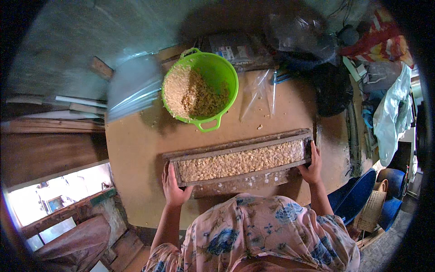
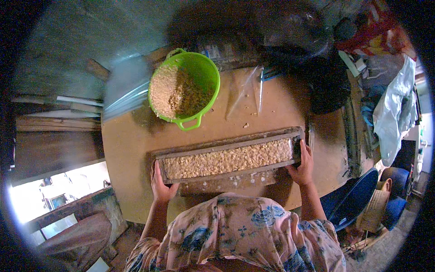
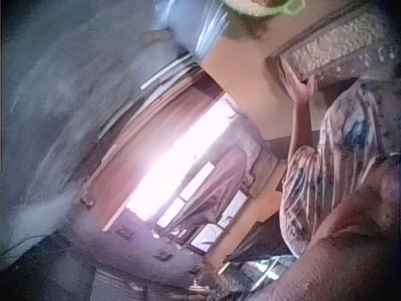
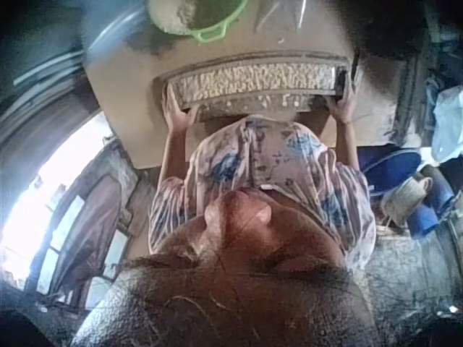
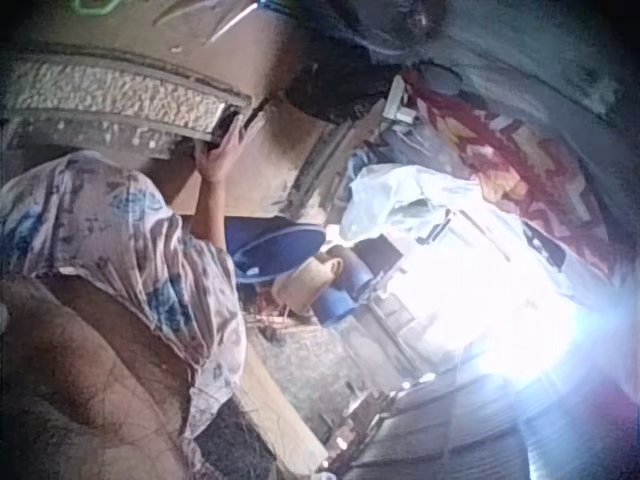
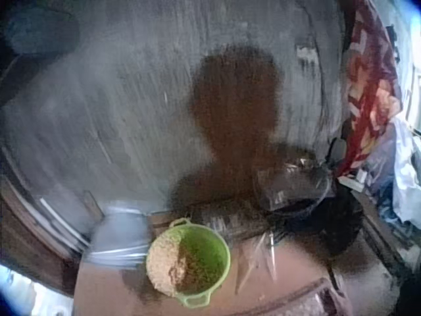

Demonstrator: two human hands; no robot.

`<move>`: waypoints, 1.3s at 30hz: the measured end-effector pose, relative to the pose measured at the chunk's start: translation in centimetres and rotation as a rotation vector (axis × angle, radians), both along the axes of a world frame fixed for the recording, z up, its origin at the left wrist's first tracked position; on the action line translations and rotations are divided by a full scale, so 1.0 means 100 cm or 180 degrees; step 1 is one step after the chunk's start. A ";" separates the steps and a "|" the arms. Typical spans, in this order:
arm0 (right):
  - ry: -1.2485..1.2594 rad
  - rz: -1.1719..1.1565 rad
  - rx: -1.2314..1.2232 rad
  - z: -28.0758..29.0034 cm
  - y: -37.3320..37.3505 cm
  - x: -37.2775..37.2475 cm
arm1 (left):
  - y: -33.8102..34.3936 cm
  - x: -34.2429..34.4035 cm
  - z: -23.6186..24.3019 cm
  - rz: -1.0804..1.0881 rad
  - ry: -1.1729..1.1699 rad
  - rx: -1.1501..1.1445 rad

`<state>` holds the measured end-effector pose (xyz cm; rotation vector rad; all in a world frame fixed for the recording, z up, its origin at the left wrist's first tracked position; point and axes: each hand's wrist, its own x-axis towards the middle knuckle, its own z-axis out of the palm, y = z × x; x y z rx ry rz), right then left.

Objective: The person retrieves a wooden tray from a shelf and places it on a table. They scoop grains from a large blue barrel into a green bowl, then pour the grains into the tray, spreading them evenly by hand. The process is repeated to fill the tray.

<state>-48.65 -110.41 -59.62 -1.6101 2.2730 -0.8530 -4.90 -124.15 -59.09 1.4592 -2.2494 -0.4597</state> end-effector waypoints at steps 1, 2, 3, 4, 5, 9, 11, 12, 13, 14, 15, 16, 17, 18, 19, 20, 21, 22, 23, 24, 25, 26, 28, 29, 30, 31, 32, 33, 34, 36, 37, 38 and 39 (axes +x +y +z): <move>0.0048 0.0022 0.0031 -0.002 0.001 -0.002 | 0.000 0.002 -0.002 0.0006 0.0017 -0.0006; 0.0040 0.0026 0.0042 -0.003 0.000 -0.003 | -0.001 0.002 -0.004 0.0011 0.0035 -0.0015; 0.0033 0.0028 0.0049 -0.002 -0.002 -0.003 | -0.001 0.002 -0.004 0.0026 -0.0011 0.0031; 0.0023 0.0023 0.0052 -0.002 -0.002 -0.002 | -0.002 0.001 0.000 0.0032 -0.0062 0.0071; 0.0043 0.0017 0.0109 0.000 -0.003 -0.001 | -0.002 0.001 0.002 0.0038 -0.0111 0.0106; 0.0115 -0.0040 0.0382 0.009 -0.005 0.002 | -0.001 0.000 0.005 0.0031 -0.0154 0.0049; 0.0143 -0.0070 0.0443 0.009 -0.003 0.003 | -0.001 -0.002 0.006 0.0062 -0.0086 0.0023; 0.0163 -0.0075 0.0425 0.008 -0.004 0.003 | -0.001 -0.003 0.008 0.0081 -0.0104 0.0055; 0.0191 -0.0074 0.0411 0.009 -0.004 0.003 | 0.000 -0.003 0.009 0.0106 -0.0114 0.0090; 0.0207 -0.0101 0.0501 0.011 -0.005 0.004 | 0.000 -0.004 0.010 0.0131 -0.0122 0.0123; 0.0223 -0.0130 0.0587 0.014 -0.006 0.005 | 0.001 -0.004 0.010 0.0142 -0.0100 0.0134; 0.0227 -0.0162 0.0666 0.015 -0.006 0.006 | 0.001 -0.004 0.011 0.0149 -0.0091 0.0137; 0.0135 -0.0201 0.0563 0.015 -0.007 0.007 | 0.002 -0.005 0.013 0.0157 -0.0080 0.0137; 0.0128 -0.0181 0.0522 0.015 -0.005 0.007 | 0.004 -0.006 0.014 0.0173 -0.0107 0.0185; 0.0133 -0.0156 0.0481 0.016 -0.005 0.008 | 0.004 -0.006 0.016 0.0193 -0.0123 0.0234; 0.0137 -0.0131 0.0438 0.017 -0.004 0.008 | 0.005 -0.007 0.018 0.0214 -0.0140 0.0281; 0.0195 -0.0172 0.0409 0.014 -0.003 0.008 | 0.004 -0.007 0.019 0.0198 -0.0110 0.0281; 0.0179 -0.0207 0.0447 0.014 -0.001 0.008 | 0.006 -0.006 0.019 0.0176 -0.0084 0.0289; 0.0161 -0.0242 0.0488 0.015 -0.001 0.009 | 0.007 -0.006 0.018 0.0155 -0.0059 0.0299; 0.0142 -0.0277 0.0533 0.017 -0.001 0.010 | 0.009 -0.005 0.017 0.0156 -0.0030 0.0300; 0.0230 -0.0222 0.0406 0.020 -0.002 0.011 | 0.008 -0.005 0.016 0.0154 0.0004 0.0291; 0.0218 -0.0200 0.0374 0.020 -0.001 0.010 | 0.008 -0.005 0.014 0.0150 0.0037 0.0287; 0.0191 -0.0155 0.0299 0.016 0.002 0.010 | 0.008 -0.005 0.011 0.0111 0.0137 0.0230; 0.0350 -0.0119 0.0210 0.016 0.002 0.009 | 0.008 -0.005 0.010 0.0080 0.0134 0.0142; 0.0272 -0.0129 0.0223 0.017 0.002 0.010 | 0.008 -0.004 0.011 0.0049 0.0130 0.0058; 0.0199 -0.0141 0.0229 0.018 0.001 0.010 | 0.009 -0.006 0.015 0.0038 0.0198 0.0138; 0.0125 -0.0152 0.0238 0.019 0.000 0.010 | 0.010 -0.006 0.016 0.0033 0.0144 0.0073; 0.0246 -0.0103 0.0150 0.019 0.000 0.009 | 0.011 -0.006 0.016 0.0030 0.0090 0.0009; 0.0174 -0.0106 0.0167 0.021 -0.001 0.010 | 0.009 -0.006 0.017 0.0028 0.0040 -0.0070; 0.0028 -0.0104 0.0199 0.028 0.000 0.011 | 0.008 -0.005 0.017 -0.0059 0.0127 -0.0277; 0.0014 -0.0133 0.0187 0.027 0.000 0.011 | 0.007 -0.004 0.019 -0.0084 0.0207 -0.0280; -0.0033 -0.0119 0.0030 0.029 0.001 0.011 | 0.007 -0.003 0.022 -0.0107 0.0288 -0.0283; -0.0078 -0.0103 -0.0129 0.031 0.002 0.009 | 0.007 -0.002 0.025 -0.0082 0.0312 -0.0301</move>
